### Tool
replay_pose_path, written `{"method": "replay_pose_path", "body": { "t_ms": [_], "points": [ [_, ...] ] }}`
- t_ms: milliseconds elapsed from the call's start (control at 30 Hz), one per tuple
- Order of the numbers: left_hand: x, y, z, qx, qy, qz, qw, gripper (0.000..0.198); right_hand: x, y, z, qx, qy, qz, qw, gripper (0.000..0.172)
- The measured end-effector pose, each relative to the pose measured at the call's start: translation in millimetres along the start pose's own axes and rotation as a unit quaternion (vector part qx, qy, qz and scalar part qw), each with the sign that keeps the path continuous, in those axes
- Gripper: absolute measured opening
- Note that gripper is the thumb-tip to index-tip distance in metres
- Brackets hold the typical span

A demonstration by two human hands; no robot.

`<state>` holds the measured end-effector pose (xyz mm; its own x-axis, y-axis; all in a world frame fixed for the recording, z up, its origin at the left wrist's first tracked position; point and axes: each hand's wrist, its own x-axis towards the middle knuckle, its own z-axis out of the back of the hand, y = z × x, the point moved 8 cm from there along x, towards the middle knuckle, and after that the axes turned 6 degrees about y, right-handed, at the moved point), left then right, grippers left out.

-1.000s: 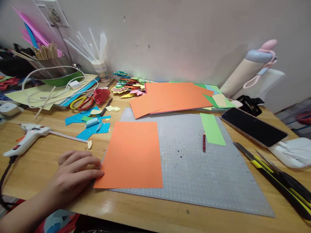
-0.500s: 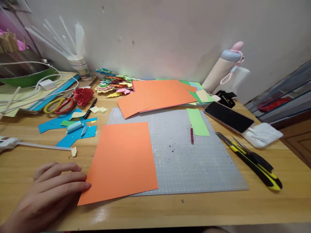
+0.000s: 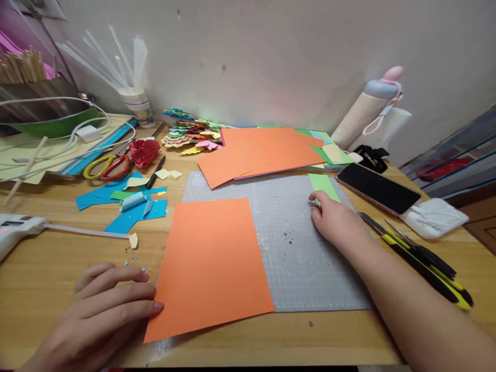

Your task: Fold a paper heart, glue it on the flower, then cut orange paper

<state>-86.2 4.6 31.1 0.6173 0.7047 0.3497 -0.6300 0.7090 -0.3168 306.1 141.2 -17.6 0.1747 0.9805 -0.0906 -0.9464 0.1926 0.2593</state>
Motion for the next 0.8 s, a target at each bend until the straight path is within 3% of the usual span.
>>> {"method": "replay_pose_path", "body": {
  "t_ms": [67,100,167,233,300,367,500,667,733,800],
  "points": [
    [0,1,-0.5,-0.005,0.001,0.003,1.000,0.022,-3,-5,-1,0.124,0.015,-0.011,0.992,0.013],
    [0,1,-0.7,-0.008,0.001,0.005,1.000,0.022,-7,-8,-2,0.232,0.032,-0.021,0.972,0.012],
    [0,2,-0.9,-0.009,-0.002,0.015,1.000,0.022,-21,-7,-4,0.467,0.064,-0.046,0.881,0.014],
    [1,3,-0.5,-0.012,-0.008,0.035,0.999,0.020,-38,-1,-5,0.601,0.059,-0.068,0.794,0.014],
    [2,4,0.6,-0.016,-0.019,0.057,0.998,0.018,-57,12,-9,0.641,0.066,-0.070,0.762,0.019],
    [2,5,1.7,-0.020,-0.029,0.076,0.996,0.017,-75,30,-16,0.643,0.089,-0.048,0.759,0.020],
    [-1,7,2.7,-0.039,-0.033,0.075,0.996,0.019,-98,54,-27,0.603,0.093,-0.041,0.792,0.027],
    [-5,2,-1.4,-0.051,-0.036,0.032,0.998,0.027,-106,84,-44,0.621,0.206,-0.034,0.755,0.028],
    [-8,-3,-4.5,-0.045,-0.038,0.007,0.998,0.030,-105,89,-42,0.610,0.200,-0.022,0.766,0.030],
    [-12,-7,-5.7,-0.020,-0.045,-0.009,0.999,0.033,-105,92,-37,0.580,0.176,0.000,0.796,0.031]
  ]
}}
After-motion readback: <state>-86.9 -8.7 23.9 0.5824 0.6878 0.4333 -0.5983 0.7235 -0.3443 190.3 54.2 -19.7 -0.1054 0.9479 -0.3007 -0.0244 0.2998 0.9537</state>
